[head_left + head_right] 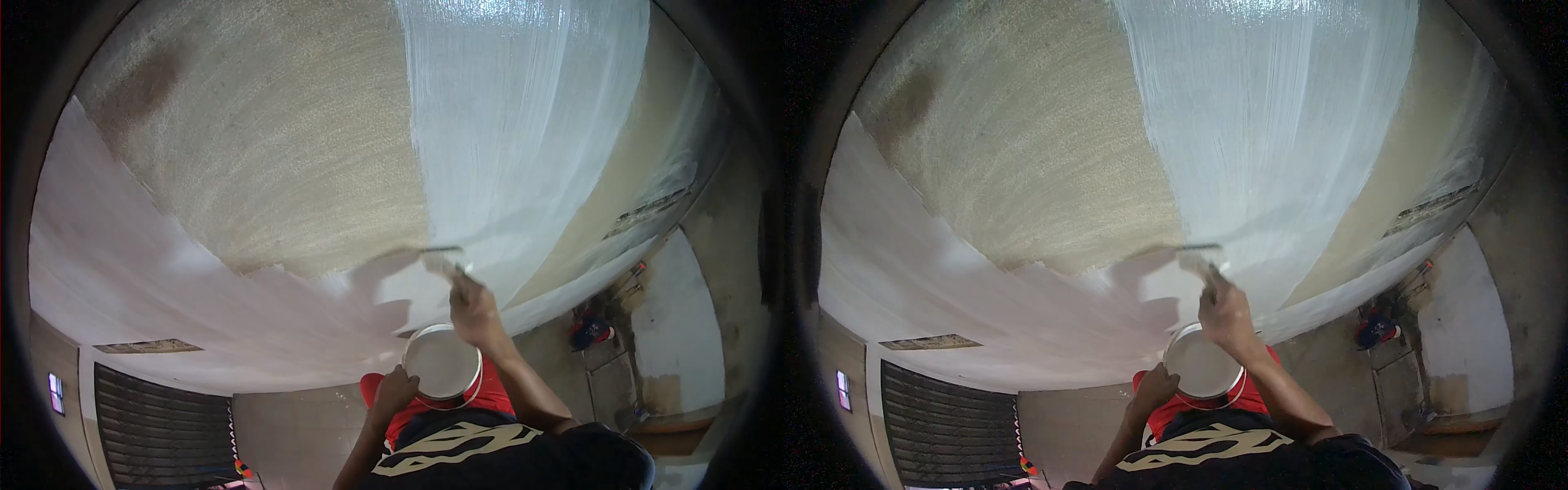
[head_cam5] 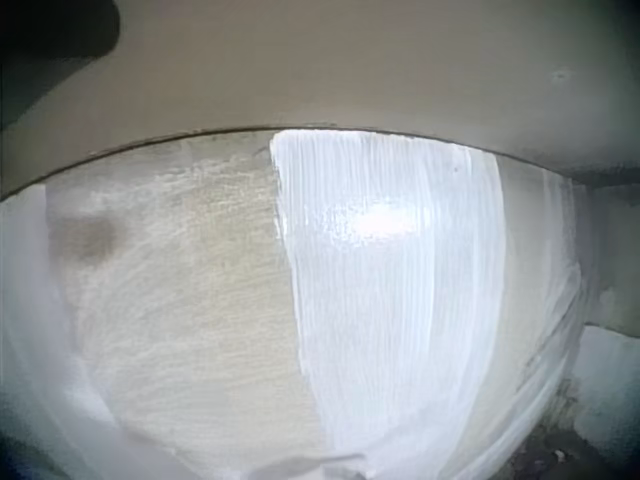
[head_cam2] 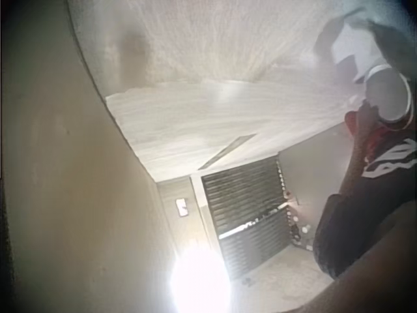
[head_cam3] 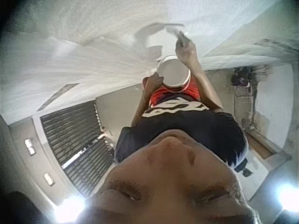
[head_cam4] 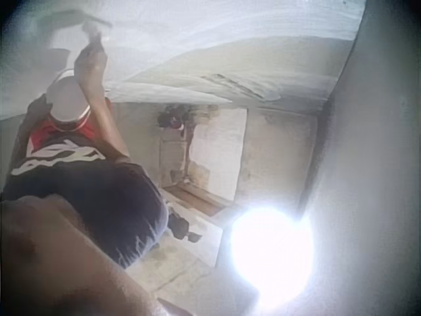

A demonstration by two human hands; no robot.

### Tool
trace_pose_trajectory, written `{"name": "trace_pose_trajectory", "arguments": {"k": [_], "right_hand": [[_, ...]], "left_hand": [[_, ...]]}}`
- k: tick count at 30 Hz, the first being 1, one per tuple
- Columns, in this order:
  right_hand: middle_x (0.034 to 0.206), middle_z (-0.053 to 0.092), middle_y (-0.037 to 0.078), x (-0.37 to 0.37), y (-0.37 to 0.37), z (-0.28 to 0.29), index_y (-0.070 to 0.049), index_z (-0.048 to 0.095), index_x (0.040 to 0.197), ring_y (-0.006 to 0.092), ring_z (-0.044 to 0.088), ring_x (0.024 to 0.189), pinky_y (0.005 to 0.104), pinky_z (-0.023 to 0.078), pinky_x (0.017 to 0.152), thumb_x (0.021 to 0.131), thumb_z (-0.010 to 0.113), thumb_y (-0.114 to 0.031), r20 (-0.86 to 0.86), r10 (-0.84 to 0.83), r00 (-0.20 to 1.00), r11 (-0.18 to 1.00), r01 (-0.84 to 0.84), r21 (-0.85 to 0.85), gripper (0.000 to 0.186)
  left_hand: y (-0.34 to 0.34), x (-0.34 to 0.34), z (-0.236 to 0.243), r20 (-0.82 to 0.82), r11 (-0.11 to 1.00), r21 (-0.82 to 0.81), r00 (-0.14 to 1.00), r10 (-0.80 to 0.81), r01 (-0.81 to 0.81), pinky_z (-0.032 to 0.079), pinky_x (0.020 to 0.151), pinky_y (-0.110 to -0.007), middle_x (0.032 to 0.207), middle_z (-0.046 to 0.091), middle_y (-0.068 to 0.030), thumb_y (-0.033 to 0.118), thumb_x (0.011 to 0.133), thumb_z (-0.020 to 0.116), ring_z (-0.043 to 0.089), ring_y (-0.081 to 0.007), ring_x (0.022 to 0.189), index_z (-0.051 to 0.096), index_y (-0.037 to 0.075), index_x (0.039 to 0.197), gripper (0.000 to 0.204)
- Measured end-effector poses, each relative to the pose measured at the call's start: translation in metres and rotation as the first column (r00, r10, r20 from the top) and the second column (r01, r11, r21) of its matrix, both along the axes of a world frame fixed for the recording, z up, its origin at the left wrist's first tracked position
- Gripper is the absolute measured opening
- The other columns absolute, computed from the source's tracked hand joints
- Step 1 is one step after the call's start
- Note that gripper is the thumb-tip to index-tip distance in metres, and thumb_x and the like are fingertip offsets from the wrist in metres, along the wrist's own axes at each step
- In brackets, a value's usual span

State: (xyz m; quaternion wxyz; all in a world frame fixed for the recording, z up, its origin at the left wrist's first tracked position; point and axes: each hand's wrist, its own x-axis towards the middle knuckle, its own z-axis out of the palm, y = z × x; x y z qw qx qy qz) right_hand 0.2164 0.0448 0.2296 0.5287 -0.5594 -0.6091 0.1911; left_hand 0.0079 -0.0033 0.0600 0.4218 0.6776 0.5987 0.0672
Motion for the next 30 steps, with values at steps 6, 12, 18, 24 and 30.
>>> {"name": "trace_pose_trajectory", "arguments": {"k": [6,12,18,24,30], "right_hand": [[0.069,0.036,0.001,-0.012,-0.007,0.112,0.006,0.05,0.134,0.0045,0.038,0.065,0.0241,0.033,0.052,0.096,0.052,-0.005,-0.122,-0.113,0.986,0.993,0.114,0.004,0.039],[0.078,0.059,0.024,-0.013,0.002,0.087,0.0,0.047,0.138,0.0345,0.06,0.061,0.0376,0.051,0.062,0.087,0.056,0.002,0.116,-0.237,0.965,0.95,0.205,0.234,0.052],[0.077,0.06,0.023,0.002,0.007,-0.058,-0.005,0.048,0.138,0.0423,0.06,0.065,0.0501,0.05,0.062,0.085,0.057,-0.004,0.336,-0.248,0.909,0.963,0.27,-0.02,0.054],[0.08,0.061,0.032,0.031,-0.022,-0.078,0.001,0.067,0.111,0.0433,0.065,0.077,0.0477,0.05,0.065,0.085,0.053,-0.006,0.139,-0.145,0.98,0.915,0.186,-0.358,0.03],[0.057,0.036,0.005,0.057,0.0,0.076,-0.001,0.065,0.119,0.0062,0.034,0.056,0.0315,0.031,0.047,0.095,0.057,-0.015,0.108,-0.192,0.976,0.974,0.202,-0.098,0.029]], "left_hand": [[-0.001,0.001,0.002,-0.032,1.0,0.0,0.999,-0.013,0.013,0.048,0.087,-0.052,0.098,0.063,-0.0344,0.032,0.083,0.055,0.062,-0.0482,0.095,0.053,-0.012,0.109,0.051],[-0.003,-0.001,0.006,-0.049,1.0,-0.018,0.999,0.006,-0.007,0.049,0.084,-0.053,0.097,0.063,-0.0345,0.033,0.084,0.055,0.062,-0.0486,0.094,0.053,-0.012,0.106,0.05],[0.002,0.003,0.003,-0.044,0.999,0.031,0.998,-0.036,0.038,0.048,0.087,-0.054,0.096,0.063,-0.0365,0.033,0.085,0.051,0.062,-0.0506,0.094,0.052,-0.015,0.104,0.051],[-0.001,-0.003,-0.004,-0.021,0.994,0.095,0.998,-0.051,0.053,0.048,0.088,-0.054,0.099,0.061,-0.0377,0.033,0.085,0.052,0.061,-0.0506,0.097,0.053,-0.015,0.105,0.052],[-0.003,0.004,0.01,-0.068,0.999,-0.017,0.997,-0.029,0.028,0.047,0.092,-0.051,0.106,0.062,-0.0347,0.032,0.082,0.053,0.061,-0.0477,0.103,0.054,-0.011,0.114,0.053]]}}
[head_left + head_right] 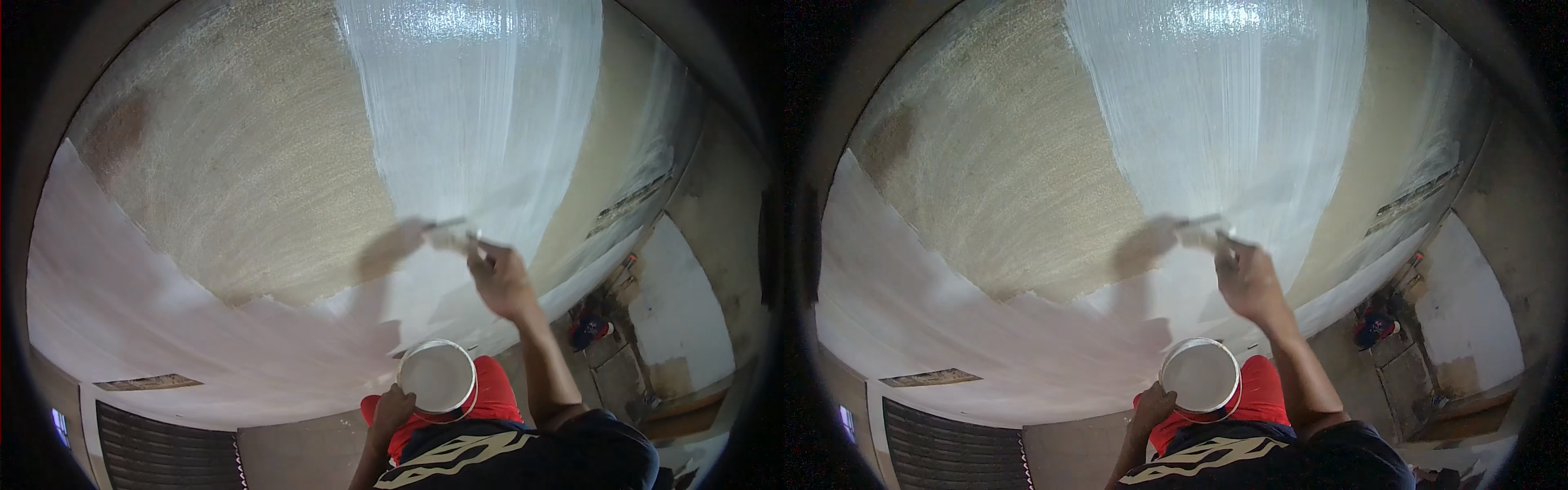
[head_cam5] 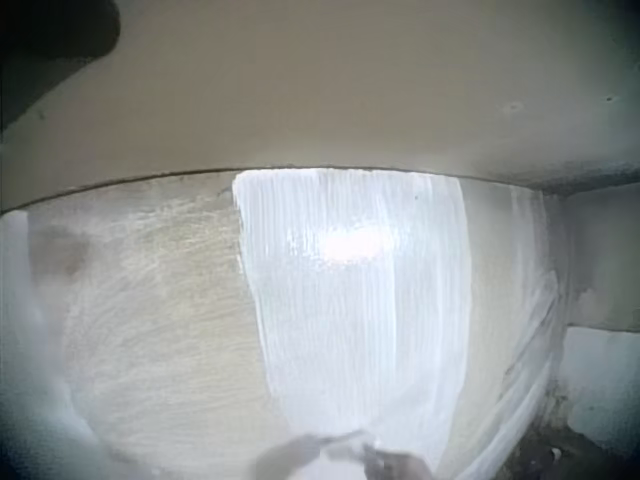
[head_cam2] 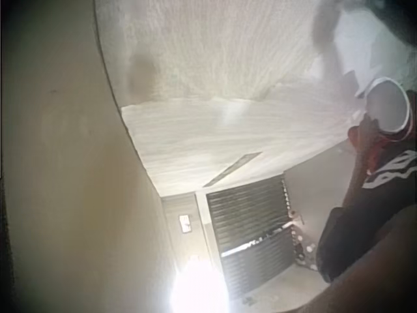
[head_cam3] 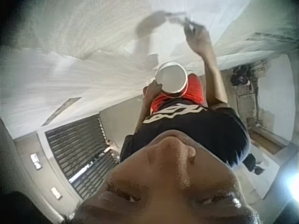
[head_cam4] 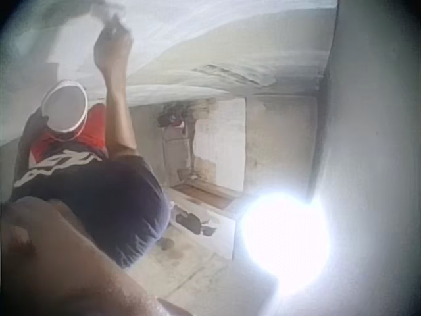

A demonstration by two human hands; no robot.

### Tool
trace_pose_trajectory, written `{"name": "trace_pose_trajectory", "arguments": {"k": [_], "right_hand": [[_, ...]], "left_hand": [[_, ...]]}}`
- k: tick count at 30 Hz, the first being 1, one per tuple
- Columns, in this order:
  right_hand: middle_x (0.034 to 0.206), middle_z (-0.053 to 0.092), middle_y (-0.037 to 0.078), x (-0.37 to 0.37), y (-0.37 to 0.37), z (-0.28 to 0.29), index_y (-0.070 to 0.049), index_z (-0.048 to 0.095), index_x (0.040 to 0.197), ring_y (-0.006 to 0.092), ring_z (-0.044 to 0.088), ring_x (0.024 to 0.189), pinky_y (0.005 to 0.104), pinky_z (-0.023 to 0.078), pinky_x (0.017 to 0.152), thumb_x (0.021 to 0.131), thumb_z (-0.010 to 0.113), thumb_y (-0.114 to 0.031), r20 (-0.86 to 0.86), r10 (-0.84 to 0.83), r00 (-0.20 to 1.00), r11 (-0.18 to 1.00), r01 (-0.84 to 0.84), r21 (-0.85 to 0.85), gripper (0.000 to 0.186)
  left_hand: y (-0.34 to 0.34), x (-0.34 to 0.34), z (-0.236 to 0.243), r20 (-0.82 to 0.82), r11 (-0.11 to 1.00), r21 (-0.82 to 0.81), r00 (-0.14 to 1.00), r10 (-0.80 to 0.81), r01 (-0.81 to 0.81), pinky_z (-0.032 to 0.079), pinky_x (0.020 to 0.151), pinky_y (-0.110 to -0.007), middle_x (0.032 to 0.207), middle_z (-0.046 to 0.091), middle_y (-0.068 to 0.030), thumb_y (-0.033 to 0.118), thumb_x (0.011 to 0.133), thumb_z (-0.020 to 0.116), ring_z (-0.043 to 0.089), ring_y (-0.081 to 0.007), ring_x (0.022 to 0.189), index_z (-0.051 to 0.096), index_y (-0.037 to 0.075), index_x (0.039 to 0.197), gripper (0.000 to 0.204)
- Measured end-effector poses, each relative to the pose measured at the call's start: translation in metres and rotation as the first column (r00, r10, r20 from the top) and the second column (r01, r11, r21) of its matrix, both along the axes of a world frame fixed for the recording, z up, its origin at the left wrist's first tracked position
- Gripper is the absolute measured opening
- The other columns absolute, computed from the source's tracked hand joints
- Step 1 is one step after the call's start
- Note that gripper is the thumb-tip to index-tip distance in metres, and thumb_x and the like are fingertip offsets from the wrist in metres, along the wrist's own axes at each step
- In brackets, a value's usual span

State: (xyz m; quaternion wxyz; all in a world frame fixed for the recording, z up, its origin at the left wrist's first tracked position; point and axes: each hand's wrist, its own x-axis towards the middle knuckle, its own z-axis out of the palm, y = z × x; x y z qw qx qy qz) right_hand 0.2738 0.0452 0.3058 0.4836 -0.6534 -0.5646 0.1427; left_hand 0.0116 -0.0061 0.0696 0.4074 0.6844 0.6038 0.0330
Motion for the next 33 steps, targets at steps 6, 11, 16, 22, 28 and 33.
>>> {"name": "trace_pose_trajectory", "arguments": {"k": [6,11,16,22,28,33], "right_hand": [[0.064,0.036,-0.01,-0.002,-0.007,0.123,-0.002,0.063,0.125,0.0026,0.03,0.058,0.0233,0.025,0.05,0.095,0.057,-0.008,0.01,-0.009,1.0,0.954,0.006,0.3,0.03],[0.066,0.041,-0.008,0.003,-0.005,0.144,-0.001,0.066,0.12,0.002,0.031,0.059,0.0211,0.029,0.05,0.094,0.054,-0.004,-0.091,-0.03,0.995,0.839,0.075,0.539,0.029],[0.101,0.07,0.02,0.033,0.036,0.012,0.0,0.064,0.123,0.0095,0.062,0.08,0.0296,0.052,0.074,0.095,0.056,-0.005,0.167,-0.152,0.974,0.911,0.073,0.406,0.03],[0.068,0.06,0.022,0.029,-0.012,-0.136,-0.003,0.061,0.126,0.0299,0.06,0.056,0.0375,0.049,0.058,0.087,0.06,-0.007,0.061,-0.124,0.99,0.992,0.124,-0.01,0.039],[0.082,0.068,0.02,0.061,-0.036,-0.162,-0.002,0.066,0.119,0.0124,0.059,0.077,0.0342,0.05,0.071,0.083,0.066,-0.016,0.03,-0.111,0.993,0.918,0.114,-0.381,0.039],[0.076,0.066,0.023,0.07,-0.014,-0.034,-0.001,0.068,0.112,0.0177,0.062,0.068,0.0377,0.049,0.064,0.085,0.064,-0.016,0.039,-0.18,0.983,0.963,0.184,-0.199,0.031]], "left_hand": [[0.0,-0.001,-0.01,0.036,0.999,0.034,0.999,0.038,-0.04,0.048,0.09,-0.051,0.102,0.064,-0.0321,0.031,0.082,0.055,0.062,-0.0469,0.1,0.056,-0.011,0.108,0.05],[0.003,0.0,-0.001,0.007,0.999,-0.007,0.999,0.038,-0.038,0.048,0.09,-0.051,0.103,0.064,-0.0326,0.032,0.083,0.056,0.062,-0.0473,0.099,0.055,-0.011,0.111,0.051],[0.003,0.001,0.009,-0.028,0.999,0.02,0.998,-0.049,0.049,0.048,0.091,-0.051,0.105,0.064,-0.0333,0.033,0.084,0.055,0.062,-0.0479,0.101,0.055,-0.011,0.111,0.052],[0.008,0.0,0.006,-0.021,1.0,0.008,1.0,0.017,-0.017,0.047,0.092,-0.051,0.107,0.062,-0.0344,0.034,0.085,0.053,0.06,-0.0481,0.104,0.056,-0.009,0.11,0.05],[0.008,-0.002,0.007,-0.011,1.0,0.006,1.0,-0.007,0.007,0.047,0.093,-0.051,0.108,0.062,-0.0339,0.035,0.085,0.052,0.06,-0.0476,0.105,0.056,-0.009,0.11,0.051],[0.004,0.007,0.027,-0.035,1.0,0.017,0.999,-0.003,0.003,0.047,0.093,-0.051,0.107,0.063,-0.0337,0.035,0.084,0.052,0.061,-0.047,0.104,0.057,-0.009,0.112,0.052]]}}
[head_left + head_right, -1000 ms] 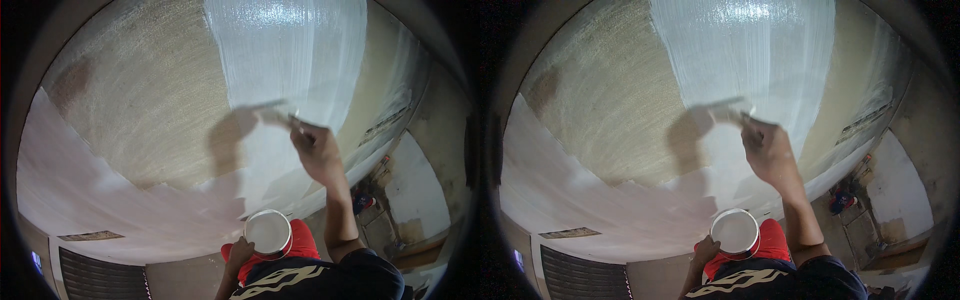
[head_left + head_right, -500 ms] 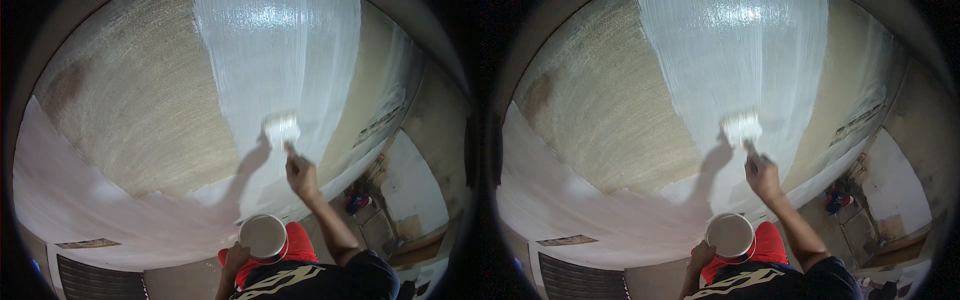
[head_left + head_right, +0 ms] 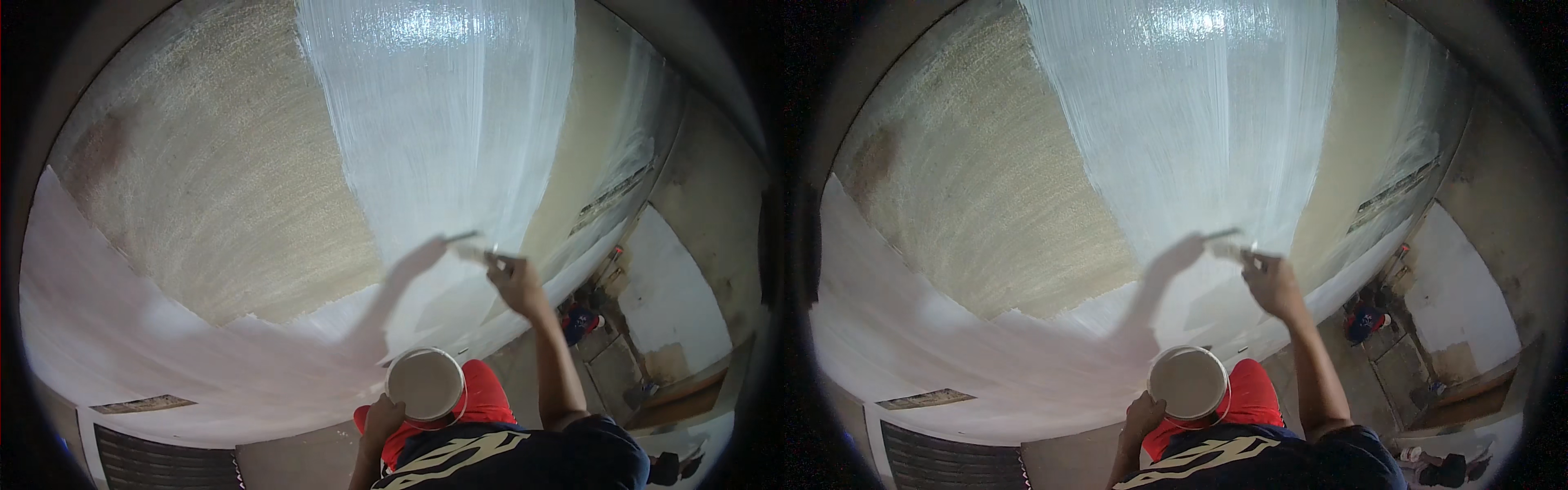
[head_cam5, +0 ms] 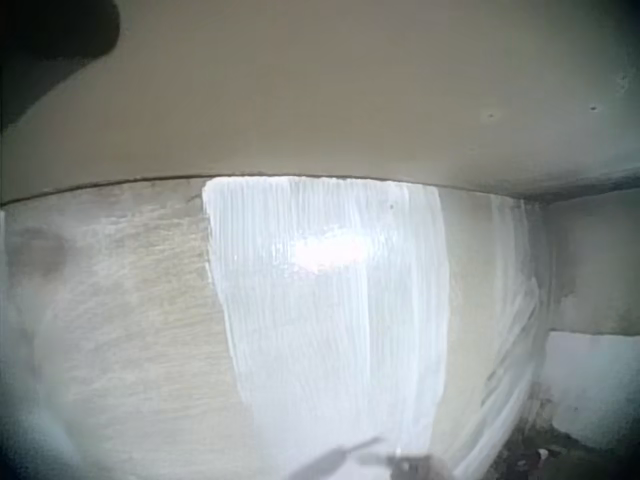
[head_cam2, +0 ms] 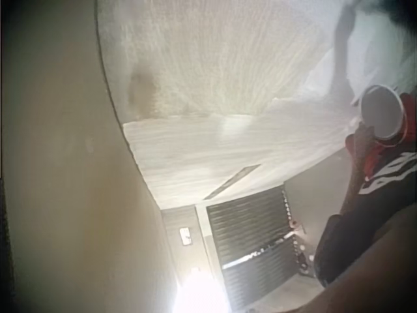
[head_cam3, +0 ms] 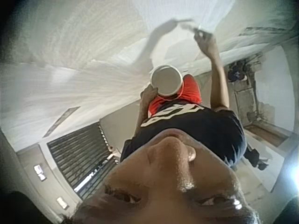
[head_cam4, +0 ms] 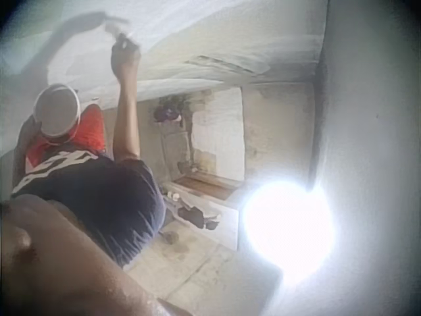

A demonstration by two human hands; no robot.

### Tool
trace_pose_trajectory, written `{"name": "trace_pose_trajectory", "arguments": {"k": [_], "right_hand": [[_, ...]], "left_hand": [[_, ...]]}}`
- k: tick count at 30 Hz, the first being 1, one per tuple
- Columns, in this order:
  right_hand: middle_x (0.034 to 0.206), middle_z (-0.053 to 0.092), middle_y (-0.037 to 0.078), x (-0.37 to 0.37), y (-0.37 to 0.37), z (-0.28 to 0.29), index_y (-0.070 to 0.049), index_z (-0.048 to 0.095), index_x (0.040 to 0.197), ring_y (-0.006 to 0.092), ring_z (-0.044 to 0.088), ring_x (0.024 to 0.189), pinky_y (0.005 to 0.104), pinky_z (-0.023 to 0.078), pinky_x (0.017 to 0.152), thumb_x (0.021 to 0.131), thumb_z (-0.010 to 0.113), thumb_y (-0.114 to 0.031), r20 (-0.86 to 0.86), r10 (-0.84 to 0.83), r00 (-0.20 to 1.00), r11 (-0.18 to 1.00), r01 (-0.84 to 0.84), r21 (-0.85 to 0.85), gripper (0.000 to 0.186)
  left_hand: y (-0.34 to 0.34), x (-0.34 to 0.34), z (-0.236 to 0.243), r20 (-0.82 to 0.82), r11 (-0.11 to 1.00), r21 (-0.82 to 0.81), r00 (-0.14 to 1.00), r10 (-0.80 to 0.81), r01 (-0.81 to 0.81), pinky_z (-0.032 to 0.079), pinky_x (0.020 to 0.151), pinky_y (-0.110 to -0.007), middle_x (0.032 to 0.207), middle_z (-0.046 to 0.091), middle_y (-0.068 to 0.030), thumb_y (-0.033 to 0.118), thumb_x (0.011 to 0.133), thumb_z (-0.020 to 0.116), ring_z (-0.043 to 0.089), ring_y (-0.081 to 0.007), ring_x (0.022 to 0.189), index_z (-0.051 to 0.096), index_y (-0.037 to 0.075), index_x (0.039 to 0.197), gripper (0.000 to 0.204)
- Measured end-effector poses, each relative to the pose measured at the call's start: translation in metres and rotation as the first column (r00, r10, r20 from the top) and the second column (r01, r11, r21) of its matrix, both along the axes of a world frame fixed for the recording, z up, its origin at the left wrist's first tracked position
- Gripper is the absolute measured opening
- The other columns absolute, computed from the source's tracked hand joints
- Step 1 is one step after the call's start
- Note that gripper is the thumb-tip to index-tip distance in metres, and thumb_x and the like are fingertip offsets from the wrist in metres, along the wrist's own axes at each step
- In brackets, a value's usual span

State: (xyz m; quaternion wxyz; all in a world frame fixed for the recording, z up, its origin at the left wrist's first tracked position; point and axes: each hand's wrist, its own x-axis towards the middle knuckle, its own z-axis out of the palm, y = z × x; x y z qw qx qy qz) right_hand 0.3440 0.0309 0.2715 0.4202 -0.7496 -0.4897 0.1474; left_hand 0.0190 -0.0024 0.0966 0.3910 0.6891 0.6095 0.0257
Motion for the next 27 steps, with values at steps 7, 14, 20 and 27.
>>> {"name": "trace_pose_trajectory", "arguments": {"k": [7,14,20,27], "right_hand": [[0.064,0.061,0.007,0.011,0.001,0.168,-0.004,0.068,0.116,0.0071,0.047,0.058,0.0292,0.042,0.055,0.091,0.062,-0.02,0.14,-0.01,0.99,0.943,-0.038,0.332,0.03],[0.058,0.049,-0.002,0.008,0.007,0.238,-0.007,0.069,0.119,0.0055,0.043,0.056,0.0289,0.038,0.052,0.093,0.062,-0.02,0.087,-0.131,0.988,0.733,0.038,0.68,0.03],[0.079,0.061,0.028,0.013,0.062,0.066,-0.008,0.053,0.137,0.047,0.058,0.067,0.0486,0.049,0.061,0.093,0.056,-0.009,0.415,-0.152,0.897,0.764,-0.16,0.625,0.044],[0.124,0.062,0.022,-0.015,-0.029,-0.111,-0.002,0.044,0.142,0.028,0.065,0.107,0.0367,0.051,0.092,0.093,0.057,-0.007,-0.14,0.241,0.96,0.966,-0.224,0.132,0.051]], "left_hand": [[-0.001,-0.003,-0.01,0.02,1.0,-0.007,1.0,0.023,-0.022,0.047,0.09,-0.053,0.102,0.061,-0.0377,0.03,0.082,0.052,0.06,-0.0506,0.099,0.056,-0.013,0.104,0.049],[0.003,-0.005,-0.02,0.024,1.0,-0.025,1.0,0.001,0.0,0.048,0.09,-0.052,0.1,0.062,-0.0374,0.031,0.082,0.052,0.061,-0.05,0.098,0.055,-0.014,0.105,0.05],[-0.001,-0.007,-0.032,0.03,0.999,0.017,0.999,0.028,-0.029,0.049,0.087,-0.051,0.101,0.064,-0.033,0.034,0.084,0.053,0.063,-0.0466,0.098,0.057,-0.01,0.109,0.051],[-0.015,-0.011,-0.024,0.018,0.999,0.018,0.999,0.04,-0.041,0.048,0.09,-0.051,0.108,0.062,-0.0334,0.033,0.086,0.054,0.061,-0.0476,0.102,0.054,-0.006,0.12,0.053]]}}
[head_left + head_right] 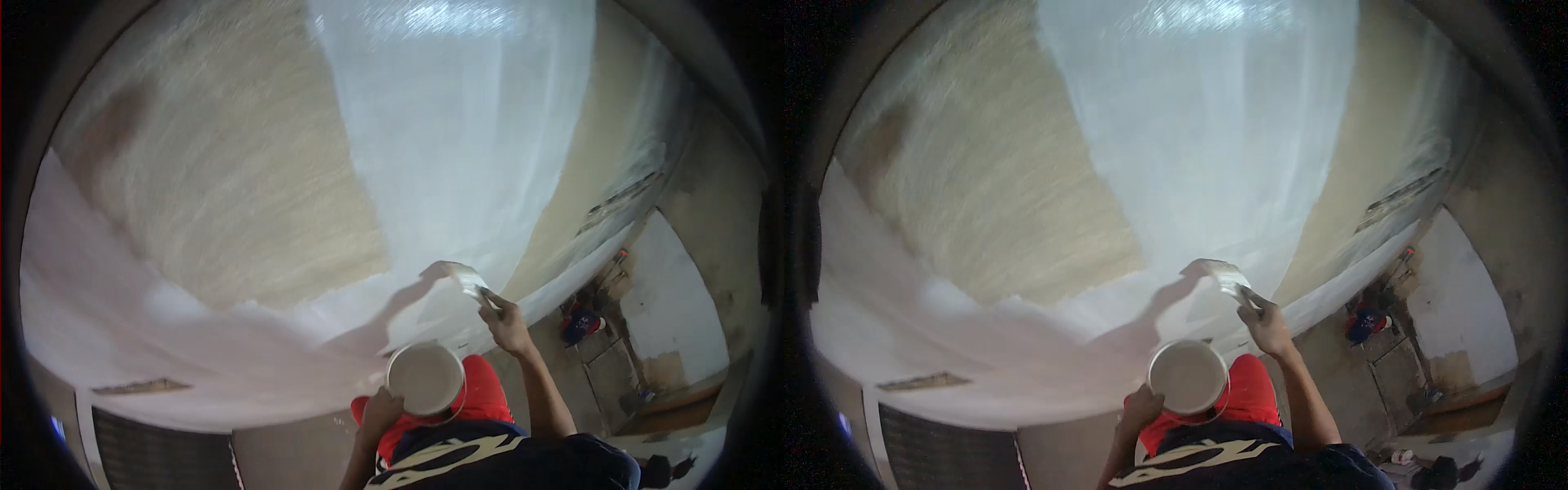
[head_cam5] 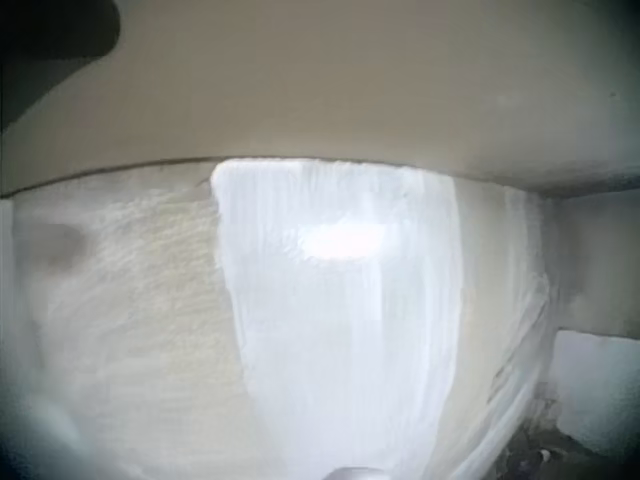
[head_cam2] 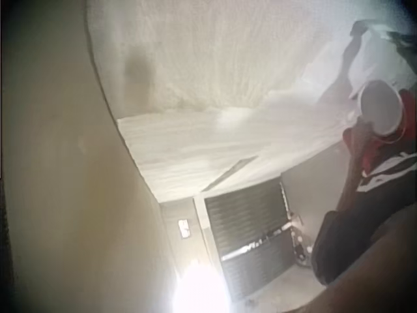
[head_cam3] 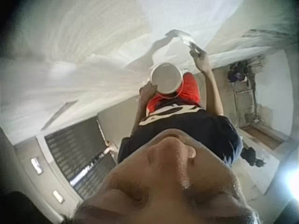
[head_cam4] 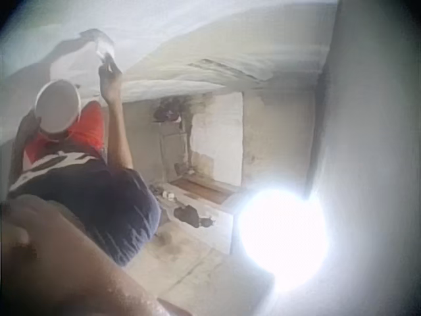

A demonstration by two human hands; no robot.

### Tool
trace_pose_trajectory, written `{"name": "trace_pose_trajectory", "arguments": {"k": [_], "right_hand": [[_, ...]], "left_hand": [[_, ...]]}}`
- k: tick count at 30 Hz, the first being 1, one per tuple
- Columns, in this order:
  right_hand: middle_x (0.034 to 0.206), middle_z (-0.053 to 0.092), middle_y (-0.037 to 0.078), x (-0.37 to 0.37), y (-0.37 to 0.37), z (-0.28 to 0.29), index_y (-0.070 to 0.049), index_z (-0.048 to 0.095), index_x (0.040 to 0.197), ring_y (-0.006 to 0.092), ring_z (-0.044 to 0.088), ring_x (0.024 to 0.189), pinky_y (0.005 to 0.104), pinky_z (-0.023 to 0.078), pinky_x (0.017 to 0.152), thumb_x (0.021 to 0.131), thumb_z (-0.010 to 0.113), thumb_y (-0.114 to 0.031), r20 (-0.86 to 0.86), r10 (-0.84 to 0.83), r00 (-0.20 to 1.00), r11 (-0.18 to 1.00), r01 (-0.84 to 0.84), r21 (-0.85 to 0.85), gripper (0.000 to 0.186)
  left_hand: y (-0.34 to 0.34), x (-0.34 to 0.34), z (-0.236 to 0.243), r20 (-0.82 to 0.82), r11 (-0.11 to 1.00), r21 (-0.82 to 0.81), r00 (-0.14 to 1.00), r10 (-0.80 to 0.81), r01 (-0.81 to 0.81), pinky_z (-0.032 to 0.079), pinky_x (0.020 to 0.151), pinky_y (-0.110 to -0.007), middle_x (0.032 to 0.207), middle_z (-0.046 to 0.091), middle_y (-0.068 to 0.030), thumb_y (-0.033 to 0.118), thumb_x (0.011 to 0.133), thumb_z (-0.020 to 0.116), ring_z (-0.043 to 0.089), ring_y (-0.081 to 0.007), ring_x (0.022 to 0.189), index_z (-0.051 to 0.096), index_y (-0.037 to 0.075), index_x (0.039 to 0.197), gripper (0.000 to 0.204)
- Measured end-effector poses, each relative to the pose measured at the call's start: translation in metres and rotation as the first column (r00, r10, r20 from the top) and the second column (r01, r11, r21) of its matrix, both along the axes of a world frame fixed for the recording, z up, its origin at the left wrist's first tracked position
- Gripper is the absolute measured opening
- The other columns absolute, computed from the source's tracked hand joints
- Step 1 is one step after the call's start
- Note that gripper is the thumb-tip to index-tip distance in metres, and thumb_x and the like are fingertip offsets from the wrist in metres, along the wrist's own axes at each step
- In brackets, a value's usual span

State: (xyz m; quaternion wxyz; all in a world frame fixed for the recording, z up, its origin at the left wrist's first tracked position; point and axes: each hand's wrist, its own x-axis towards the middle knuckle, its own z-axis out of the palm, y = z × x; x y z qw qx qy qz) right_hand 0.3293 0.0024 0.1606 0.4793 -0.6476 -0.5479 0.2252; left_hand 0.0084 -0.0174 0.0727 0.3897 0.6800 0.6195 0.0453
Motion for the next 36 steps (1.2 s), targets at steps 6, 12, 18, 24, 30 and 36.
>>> {"name": "trace_pose_trajectory", "arguments": {"k": [6,12,18,24,30,36], "right_hand": [[0.104,0.059,0.006,-0.008,-0.047,0.027,0.0,0.041,0.144,0.0154,0.054,0.088,0.0313,0.046,0.078,0.092,0.059,-0.008,-0.231,0.243,0.942,0.898,-0.309,-0.314,0.056],[0.073,0.067,0.015,-0.035,-0.04,0.057,-0.013,0.05,0.14,0.0244,0.067,0.067,0.04,0.051,0.067,0.091,0.058,-0.016,0.126,0.641,0.757,0.625,-0.419,-0.659,0.05],[0.078,0.066,0.018,-0.073,-0.021,-0.018,-0.006,0.064,0.106,0.0394,0.067,0.081,0.0513,0.052,0.07,0.085,0.052,-0.013,0.432,0.79,0.435,0.604,-0.426,-0.674,0.025],[0.083,0.068,0.02,-0.117,0.0,-0.091,-0.006,0.069,0.091,0.0375,0.068,0.083,0.0486,0.055,0.071,0.082,0.053,-0.01,0.486,0.73,0.48,0.678,-0.415,-0.607,0.018],[0.085,0.069,0.019,-0.132,0.016,-0.128,-0.013,0.064,0.118,0.036,0.069,0.082,0.0499,0.056,0.067,0.083,0.056,-0.009,0.475,0.779,0.409,0.617,-0.368,-0.696,0.036],[0.091,0.07,0.017,-0.126,0.007,-0.132,-0.014,0.063,0.119,0.0347,0.07,0.086,0.0486,0.057,0.073,0.084,0.055,-0.008,0.465,0.733,0.496,0.646,-0.293,-0.705,0.037]], "left_hand": [[0.016,0.008,-0.001,0.047,0.998,0.04,0.998,-0.05,0.048,0.049,0.084,-0.055,0.102,0.061,-0.0363,0.031,0.087,0.054,0.061,-0.0495,0.097,0.054,-0.011,0.105,0.046],[0.008,0.005,-0.011,0.076,0.998,0.055,0.997,0.034,-0.038,0.05,0.079,-0.055,0.088,0.062,-0.0368,0.027,0.085,0.053,0.063,-0.0498,0.087,0.054,-0.013,0.098,0.042],[-0.002,0.007,-0.003,0.11,0.994,0.088,0.993,0.048,-0.058,0.05,0.076,-0.055,0.085,0.063,-0.0355,0.03,0.086,0.055,0.064,-0.0493,0.083,0.054,-0.012,0.096,0.044],[-0.007,0.005,-0.018,0.168,0.988,0.145,0.985,0.028,-0.052,0.05,0.075,-0.055,0.085,0.062,-0.0355,0.031,0.086,0.056,0.063,-0.0496,0.083,0.054,-0.013,0.096,0.045],[-0.001,0.004,-0.015,0.12,0.993,0.115,0.993,-0.008,-0.006,0.05,0.075,-0.055,0.081,0.062,-0.0355,0.029,0.086,0.054,0.063,-0.0497,0.082,0.053,-0.014,0.096,0.044],[0.001,0.006,-0.009,0.131,0.992,0.123,0.991,0.008,-0.025,0.051,0.075,-0.055,0.082,0.062,-0.0358,0.029,0.087,0.053,0.064,-0.05,0.082,0.054,-0.014,0.094,0.044]]}}
